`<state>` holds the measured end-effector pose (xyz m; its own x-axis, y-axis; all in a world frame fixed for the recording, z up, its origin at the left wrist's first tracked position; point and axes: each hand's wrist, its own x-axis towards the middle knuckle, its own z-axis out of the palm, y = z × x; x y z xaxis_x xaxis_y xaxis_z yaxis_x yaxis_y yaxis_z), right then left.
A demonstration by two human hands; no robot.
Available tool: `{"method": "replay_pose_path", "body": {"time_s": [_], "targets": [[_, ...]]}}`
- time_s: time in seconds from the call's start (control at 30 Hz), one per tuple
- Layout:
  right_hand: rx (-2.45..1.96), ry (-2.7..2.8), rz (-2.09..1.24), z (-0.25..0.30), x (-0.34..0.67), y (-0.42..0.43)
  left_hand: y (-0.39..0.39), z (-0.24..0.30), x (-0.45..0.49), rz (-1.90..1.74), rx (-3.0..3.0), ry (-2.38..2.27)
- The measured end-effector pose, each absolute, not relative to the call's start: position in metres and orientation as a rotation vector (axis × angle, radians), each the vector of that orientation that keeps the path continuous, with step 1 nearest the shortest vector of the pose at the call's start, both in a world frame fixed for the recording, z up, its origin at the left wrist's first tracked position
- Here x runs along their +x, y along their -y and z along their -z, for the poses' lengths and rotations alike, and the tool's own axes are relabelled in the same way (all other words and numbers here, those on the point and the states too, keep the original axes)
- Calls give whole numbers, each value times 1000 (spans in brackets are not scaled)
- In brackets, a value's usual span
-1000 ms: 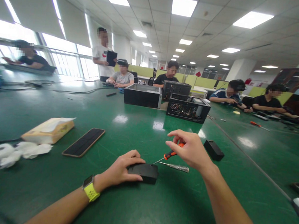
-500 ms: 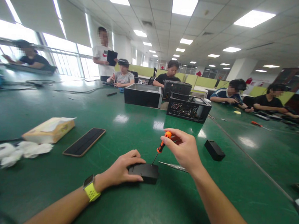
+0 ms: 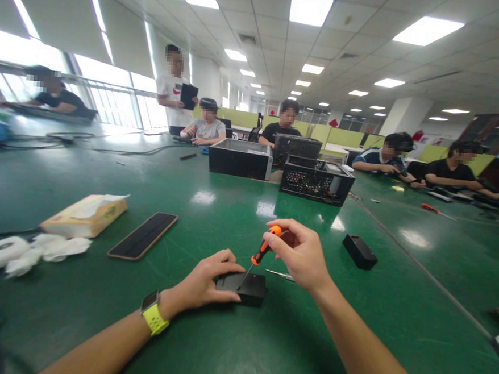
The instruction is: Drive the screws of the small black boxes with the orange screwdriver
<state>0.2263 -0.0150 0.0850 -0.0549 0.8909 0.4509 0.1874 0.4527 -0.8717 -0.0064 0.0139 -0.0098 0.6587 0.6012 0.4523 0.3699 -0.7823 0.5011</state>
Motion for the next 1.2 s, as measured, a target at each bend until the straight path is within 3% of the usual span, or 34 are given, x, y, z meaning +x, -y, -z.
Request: {"method": "replay_pose_path", "body": {"time_s": [0.27, 0.53, 0.83, 1.07, 1.2], "targets": [[-971, 1616, -695, -81, 224, 17, -13, 10, -6, -875, 2506, -772], [-979, 1870, -260, -94, 221, 37, -14, 11, -7, -848, 2515, -788], [-899, 2124, -396, -112, 232, 47, -14, 11, -7, -844, 2500, -782], [-852, 2066, -15, -103, 228, 39, -13, 10, -7, -847, 2495, -792], [-870, 1931, -162, -96, 220, 38, -13, 9, -7, -847, 2495, -796]]}}
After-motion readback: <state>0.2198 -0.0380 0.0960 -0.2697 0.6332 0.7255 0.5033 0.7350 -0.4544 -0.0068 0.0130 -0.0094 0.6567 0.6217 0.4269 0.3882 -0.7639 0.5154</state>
